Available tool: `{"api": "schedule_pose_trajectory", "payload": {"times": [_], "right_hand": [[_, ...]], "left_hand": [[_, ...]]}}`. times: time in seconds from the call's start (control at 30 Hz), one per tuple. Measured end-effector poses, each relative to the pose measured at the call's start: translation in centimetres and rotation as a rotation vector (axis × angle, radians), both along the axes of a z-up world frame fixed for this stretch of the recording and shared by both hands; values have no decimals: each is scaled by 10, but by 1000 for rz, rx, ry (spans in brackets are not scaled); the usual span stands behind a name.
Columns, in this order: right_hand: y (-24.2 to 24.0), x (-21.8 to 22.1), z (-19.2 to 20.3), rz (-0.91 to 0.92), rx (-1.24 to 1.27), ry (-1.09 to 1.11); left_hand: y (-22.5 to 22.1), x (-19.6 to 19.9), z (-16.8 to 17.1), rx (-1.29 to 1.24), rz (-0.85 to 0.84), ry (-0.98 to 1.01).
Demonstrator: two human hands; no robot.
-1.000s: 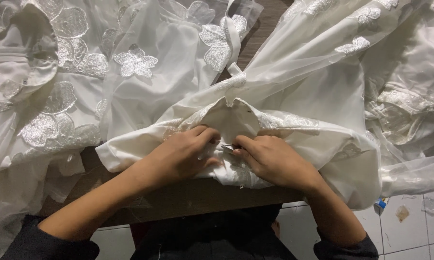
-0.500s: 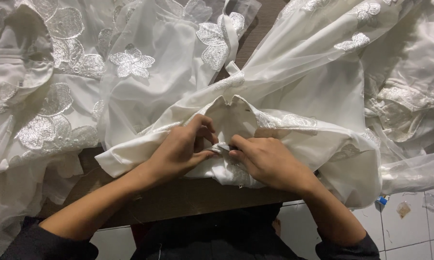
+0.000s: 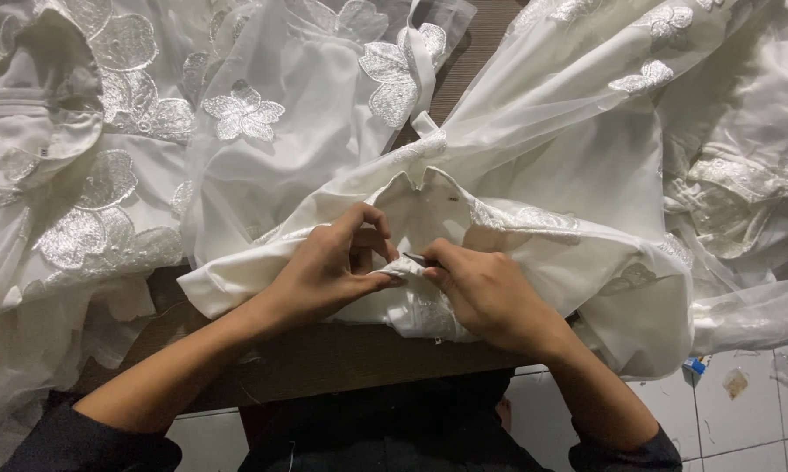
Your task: Trimming loose threads and inspecting a white embroidered dress on a work table.
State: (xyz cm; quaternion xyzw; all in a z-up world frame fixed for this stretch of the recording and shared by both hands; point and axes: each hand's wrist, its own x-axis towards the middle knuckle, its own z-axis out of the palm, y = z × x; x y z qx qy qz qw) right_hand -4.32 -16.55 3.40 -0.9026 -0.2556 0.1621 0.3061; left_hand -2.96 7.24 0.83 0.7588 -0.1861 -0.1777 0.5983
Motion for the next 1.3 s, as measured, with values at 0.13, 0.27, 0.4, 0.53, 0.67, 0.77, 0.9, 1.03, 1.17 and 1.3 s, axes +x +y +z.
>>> {"api": "schedule_pose_trajectory", "payload": {"times": [0.13,0.27,0.4,0.53,0.67,0.77,0.9,1.03,1.17,1.3], "right_hand": [[2,-4,6,50,-1,-26],[7,-11,3,154,-125,-244],[11,-13,-1,159,-170,-349],[15,-14,-3,161,-163,-348],[17,-15,-8,157,-192,-438],[15,-14,-9,136,-171,-449],[9,-13,-15,51,-35,-320],[5,-10,-11,-6,12,-260],[2,-8,1,22,1,-117],[1,-6,9,105,-38,-53]], "left_hand": [[4,1,-5,36,21,-44],[4,0,-8,52,1,-22],[4,-2,-1,8,16,54],[3,-2,7,-13,2,88],[5,-3,10,-37,5,81],[4,-2,14,-47,2,87],[4,-2,15,-66,7,88],[4,-3,13,-65,19,75],[4,-4,-1,45,10,-56],[3,-12,-7,256,34,-230]]}}
